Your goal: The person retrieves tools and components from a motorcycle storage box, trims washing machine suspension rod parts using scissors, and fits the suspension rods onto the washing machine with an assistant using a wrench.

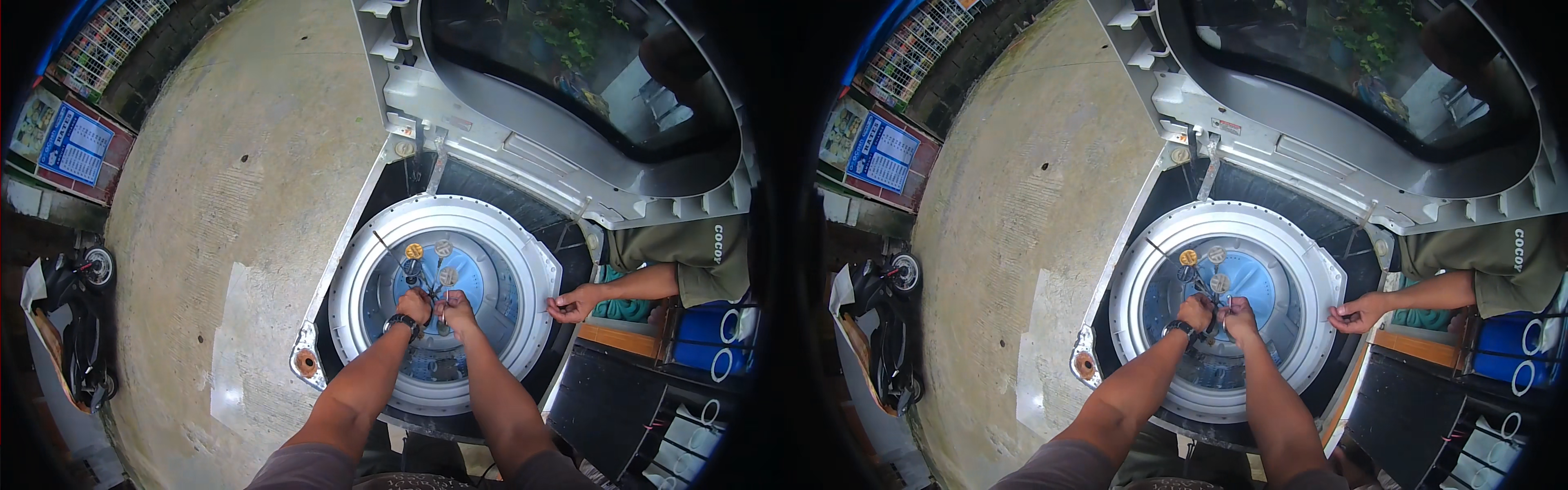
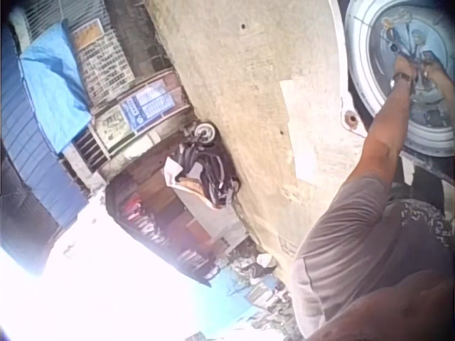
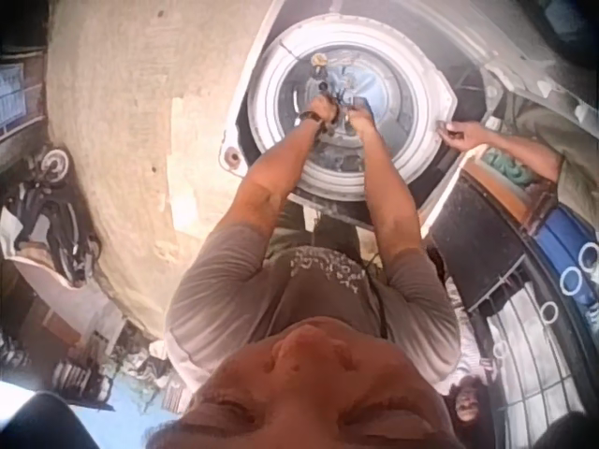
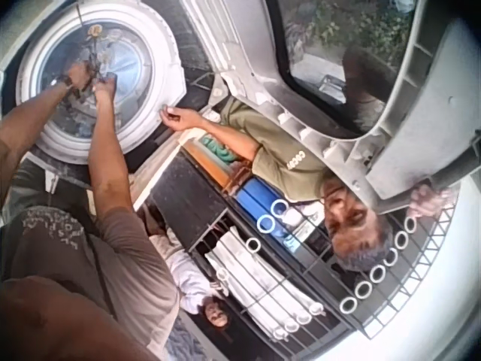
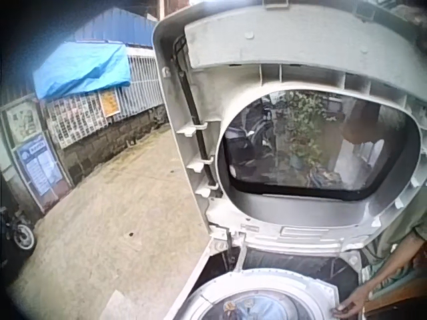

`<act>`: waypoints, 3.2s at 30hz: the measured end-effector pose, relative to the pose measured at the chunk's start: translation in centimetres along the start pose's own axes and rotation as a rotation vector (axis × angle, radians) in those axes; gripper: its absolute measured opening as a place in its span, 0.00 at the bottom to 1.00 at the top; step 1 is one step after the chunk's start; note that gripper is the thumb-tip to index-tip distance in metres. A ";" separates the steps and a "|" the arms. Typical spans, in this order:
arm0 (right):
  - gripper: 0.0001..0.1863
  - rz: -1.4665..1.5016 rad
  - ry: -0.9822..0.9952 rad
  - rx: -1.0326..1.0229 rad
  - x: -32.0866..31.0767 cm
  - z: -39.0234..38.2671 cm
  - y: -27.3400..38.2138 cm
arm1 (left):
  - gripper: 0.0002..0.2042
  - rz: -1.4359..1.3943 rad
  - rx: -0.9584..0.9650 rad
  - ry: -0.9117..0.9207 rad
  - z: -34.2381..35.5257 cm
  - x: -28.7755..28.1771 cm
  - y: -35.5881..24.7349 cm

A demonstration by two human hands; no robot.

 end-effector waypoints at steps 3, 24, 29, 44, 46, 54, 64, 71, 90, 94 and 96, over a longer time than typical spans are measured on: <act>0.29 0.184 0.020 -0.101 -0.5 -1.3 -1.2 | 0.13 -0.064 -0.132 0.015 -0.1 1.0 -1.4; 0.19 0.259 -0.414 -0.353 -5.4 3.0 1.8 | 0.28 -0.539 -0.458 -0.070 3.3 7.9 4.6; 0.20 0.444 -0.638 -0.476 -5.9 3.1 2.1 | 0.20 -0.527 -0.036 -0.323 5.8 5.7 4.0; 0.21 0.197 -0.629 -0.251 -8.5 2.2 0.0 | 0.09 -0.437 0.488 -0.350 -6.1 -14.3 -4.9; 0.24 0.019 -0.660 -0.285 -8.0 1.4 0.3 | 0.09 -0.468 0.488 -0.389 -8.1 -18.6 -4.9; 0.39 -0.701 -0.240 -0.469 -7.3 -8.1 3.2 | 0.09 -0.872 0.331 -0.497 -14.4 -32.6 -1.5; 0.48 -1.292 0.385 -0.128 -5.0 -2.5 1.4 | 0.13 -0.914 0.308 -0.796 -19.4 -40.8 2.5; 0.29 -1.526 -0.020 -0.255 -2.2 9.0 -6.0 | 0.13 -0.901 0.222 -1.030 -20.8 -41.7 5.2; 0.16 -1.861 0.619 -0.523 4.2 7.3 -14.4 | 0.13 -0.969 0.166 -1.061 -19.3 -38.7 9.7; 0.16 -1.527 0.226 -0.723 5.0 9.2 -19.2 | 0.14 -0.963 0.168 -1.178 -19.9 -37.8 10.4; 0.16 -1.487 0.191 -0.739 5.4 10.9 -21.0 | 0.14 -0.986 0.212 -1.225 -20.3 -37.4 10.0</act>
Point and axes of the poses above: each hand's wrist, its own z-axis towards the middle knuckle, its own x-axis out of the palm, y = z × x, the point moved 1 cm from there along z, towards the middle knuckle, and after that the axes turned 15 degrees about -y, right-handed, at the moved point
